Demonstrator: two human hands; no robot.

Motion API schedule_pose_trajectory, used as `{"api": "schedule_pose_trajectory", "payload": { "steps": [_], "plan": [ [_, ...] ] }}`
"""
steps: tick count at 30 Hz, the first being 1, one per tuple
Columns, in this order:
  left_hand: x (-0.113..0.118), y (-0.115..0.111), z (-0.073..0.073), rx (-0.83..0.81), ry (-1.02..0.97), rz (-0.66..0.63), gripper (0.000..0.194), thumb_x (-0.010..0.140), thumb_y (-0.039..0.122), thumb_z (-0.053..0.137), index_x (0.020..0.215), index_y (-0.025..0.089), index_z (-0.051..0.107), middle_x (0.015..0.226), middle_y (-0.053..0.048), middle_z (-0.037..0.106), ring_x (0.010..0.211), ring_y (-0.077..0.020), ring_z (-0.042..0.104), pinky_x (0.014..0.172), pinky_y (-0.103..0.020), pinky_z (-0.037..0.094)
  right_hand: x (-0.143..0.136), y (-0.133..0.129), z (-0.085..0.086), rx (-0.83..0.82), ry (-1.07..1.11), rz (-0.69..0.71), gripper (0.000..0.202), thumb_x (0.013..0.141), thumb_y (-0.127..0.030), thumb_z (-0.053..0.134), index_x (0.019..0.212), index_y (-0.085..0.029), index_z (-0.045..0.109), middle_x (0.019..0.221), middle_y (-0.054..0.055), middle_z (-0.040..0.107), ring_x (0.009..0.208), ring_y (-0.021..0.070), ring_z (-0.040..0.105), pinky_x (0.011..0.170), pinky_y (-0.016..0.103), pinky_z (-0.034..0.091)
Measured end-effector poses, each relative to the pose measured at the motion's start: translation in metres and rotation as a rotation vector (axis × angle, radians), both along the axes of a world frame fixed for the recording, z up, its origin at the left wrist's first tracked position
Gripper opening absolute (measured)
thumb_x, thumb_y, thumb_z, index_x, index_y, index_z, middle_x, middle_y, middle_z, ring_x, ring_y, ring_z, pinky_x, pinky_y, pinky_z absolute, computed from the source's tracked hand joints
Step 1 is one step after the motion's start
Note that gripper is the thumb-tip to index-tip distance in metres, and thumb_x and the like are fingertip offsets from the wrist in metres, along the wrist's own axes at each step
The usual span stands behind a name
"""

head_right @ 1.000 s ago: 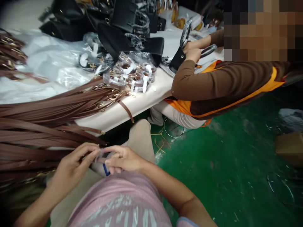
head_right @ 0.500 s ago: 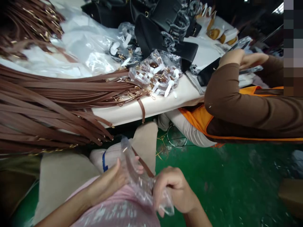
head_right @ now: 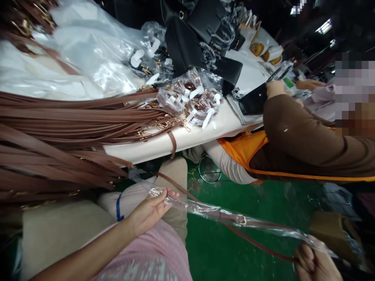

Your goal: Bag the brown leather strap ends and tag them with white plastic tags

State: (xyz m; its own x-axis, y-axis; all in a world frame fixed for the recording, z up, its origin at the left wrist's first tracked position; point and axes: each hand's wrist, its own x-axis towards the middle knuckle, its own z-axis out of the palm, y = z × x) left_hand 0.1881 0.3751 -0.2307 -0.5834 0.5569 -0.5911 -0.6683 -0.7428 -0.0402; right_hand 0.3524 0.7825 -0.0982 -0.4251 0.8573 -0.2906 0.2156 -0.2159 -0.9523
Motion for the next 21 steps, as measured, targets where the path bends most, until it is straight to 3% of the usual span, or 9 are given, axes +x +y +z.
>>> {"api": "schedule_pose_trajectory", "payload": {
  "steps": [2,6,10,12,14,16,19,21],
  "plan": [
    [-0.005,0.005,-0.001,-0.033,-0.002,-0.027,0.011,0.092,0.008,0.056,0.090,0.006,0.066,0.096,-0.016,0.071,0.105,-0.0257,0.069,0.097,-0.035,0.056,-0.005,-0.018,-0.014,-0.035,-0.068,-0.004,0.043,0.059,-0.039,0.087,0.061,-0.021,0.047,0.049,-0.006,0.032,0.032,0.0025,0.028,0.026,0.013,0.023],
    [-0.027,0.006,-0.010,-0.138,-0.031,-0.069,0.017,0.098,0.015,0.049,0.096,0.010,0.065,0.118,-0.016,0.068,0.117,-0.0212,0.064,0.106,-0.034,0.051,-0.029,-0.058,-0.039,-0.133,-0.045,0.159,0.040,0.059,-0.037,0.088,0.071,-0.018,0.054,0.047,-0.010,0.032,0.034,0.0007,0.022,0.030,0.011,0.025],
    [-0.028,0.008,-0.018,-0.345,-0.023,-0.270,0.009,0.091,0.015,0.062,0.098,0.010,0.065,0.116,-0.014,0.066,0.111,-0.0190,0.064,0.110,-0.037,0.046,-0.072,-0.110,-0.043,-0.159,0.082,0.374,0.034,0.069,-0.040,0.082,0.076,-0.018,0.056,0.043,-0.012,0.030,0.037,0.0011,0.014,0.036,0.012,0.019],
    [-0.017,0.006,-0.014,-0.457,0.013,-0.362,0.021,0.083,0.011,0.072,0.102,0.010,0.064,0.111,-0.012,0.066,0.104,-0.0174,0.065,0.104,-0.032,0.049,-0.097,-0.147,-0.046,-0.128,0.078,0.503,0.031,0.076,-0.042,0.076,0.079,-0.016,0.059,0.043,-0.011,0.031,0.038,0.0016,0.016,0.038,0.014,0.017],
    [-0.007,0.001,-0.004,-0.575,0.138,-0.381,0.036,0.078,0.019,0.079,0.109,0.015,0.061,0.104,-0.007,0.065,0.096,-0.0144,0.064,0.089,-0.025,0.052,-0.121,-0.188,-0.055,-0.112,0.031,0.680,0.031,0.083,-0.043,0.070,0.084,-0.013,0.063,0.045,-0.008,0.040,0.040,0.0030,0.027,0.041,0.015,0.020],
    [-0.002,-0.009,0.008,-0.732,0.397,-0.360,0.051,0.073,0.036,0.083,0.113,0.020,0.056,0.098,-0.003,0.063,0.090,-0.0146,0.063,0.078,-0.023,0.053,-0.140,-0.231,-0.071,-0.143,0.007,0.861,0.035,0.087,-0.047,0.063,0.093,-0.012,0.066,0.051,-0.004,0.050,0.045,0.0054,0.038,0.045,0.016,0.027],
    [-0.005,-0.030,0.021,-1.146,0.803,-0.299,0.066,0.069,0.053,0.080,0.119,0.022,0.050,0.097,-0.002,0.058,0.088,-0.0189,0.060,0.078,-0.030,0.052,-0.155,-0.288,-0.096,-0.140,0.028,1.027,0.035,0.091,-0.046,0.056,0.100,-0.015,0.067,0.066,0.000,0.059,0.056,0.0084,0.050,0.053,0.019,0.039],
    [-0.008,-0.048,0.023,-1.400,0.904,-0.324,0.066,0.073,0.055,0.075,0.123,0.023,0.049,0.099,-0.003,0.057,0.089,-0.0210,0.059,0.081,-0.035,0.051,-0.157,-0.315,-0.107,-0.065,0.029,1.135,0.031,0.095,-0.042,0.051,0.108,-0.017,0.065,0.076,0.001,0.062,0.064,0.0105,0.055,0.061,0.021,0.046]
  ]
}}
